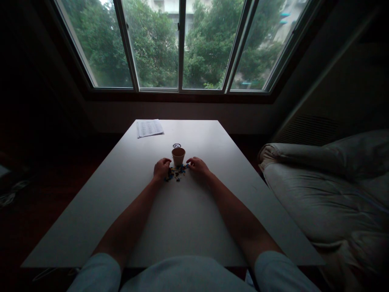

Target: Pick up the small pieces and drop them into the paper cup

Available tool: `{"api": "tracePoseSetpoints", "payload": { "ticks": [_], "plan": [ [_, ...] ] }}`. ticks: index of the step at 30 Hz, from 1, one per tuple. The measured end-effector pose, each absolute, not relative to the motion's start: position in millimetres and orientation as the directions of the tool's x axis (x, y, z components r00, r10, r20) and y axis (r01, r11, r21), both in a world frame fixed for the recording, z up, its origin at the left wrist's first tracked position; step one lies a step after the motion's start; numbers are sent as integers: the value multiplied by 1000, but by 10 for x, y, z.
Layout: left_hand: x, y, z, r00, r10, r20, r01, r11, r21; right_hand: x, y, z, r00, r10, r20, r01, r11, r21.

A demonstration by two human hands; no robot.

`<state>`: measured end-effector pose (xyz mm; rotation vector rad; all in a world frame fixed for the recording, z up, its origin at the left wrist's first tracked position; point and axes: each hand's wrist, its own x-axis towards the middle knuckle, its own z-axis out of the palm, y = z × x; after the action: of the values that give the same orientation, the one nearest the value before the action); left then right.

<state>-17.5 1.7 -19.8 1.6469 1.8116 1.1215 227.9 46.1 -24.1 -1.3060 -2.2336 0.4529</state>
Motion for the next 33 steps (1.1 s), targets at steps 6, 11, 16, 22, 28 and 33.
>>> {"api": "tracePoseSetpoints", "payload": {
  "ticks": [6,11,16,22,28,33],
  "plan": [
    [-151,-6,-197,-96,963,252,743,-100,662,2267,465,-322,-427,844,324,668,536,-517],
    [-129,-41,-171,-51,964,262,817,-110,565,2211,410,-335,-402,827,393,667,559,-493],
    [-194,-19,-153,-14,970,244,796,-137,590,2145,368,-337,-468,763,446,590,645,-485],
    [-373,51,-132,23,987,159,687,-131,715,2115,395,-414,-540,717,440,563,697,-444],
    [-566,90,-104,186,981,51,456,-133,880,2121,374,-387,-596,677,432,542,736,-406],
    [-630,99,-108,208,977,40,410,-125,904,2094,332,-337,-613,673,415,553,740,-383]
  ]
}}
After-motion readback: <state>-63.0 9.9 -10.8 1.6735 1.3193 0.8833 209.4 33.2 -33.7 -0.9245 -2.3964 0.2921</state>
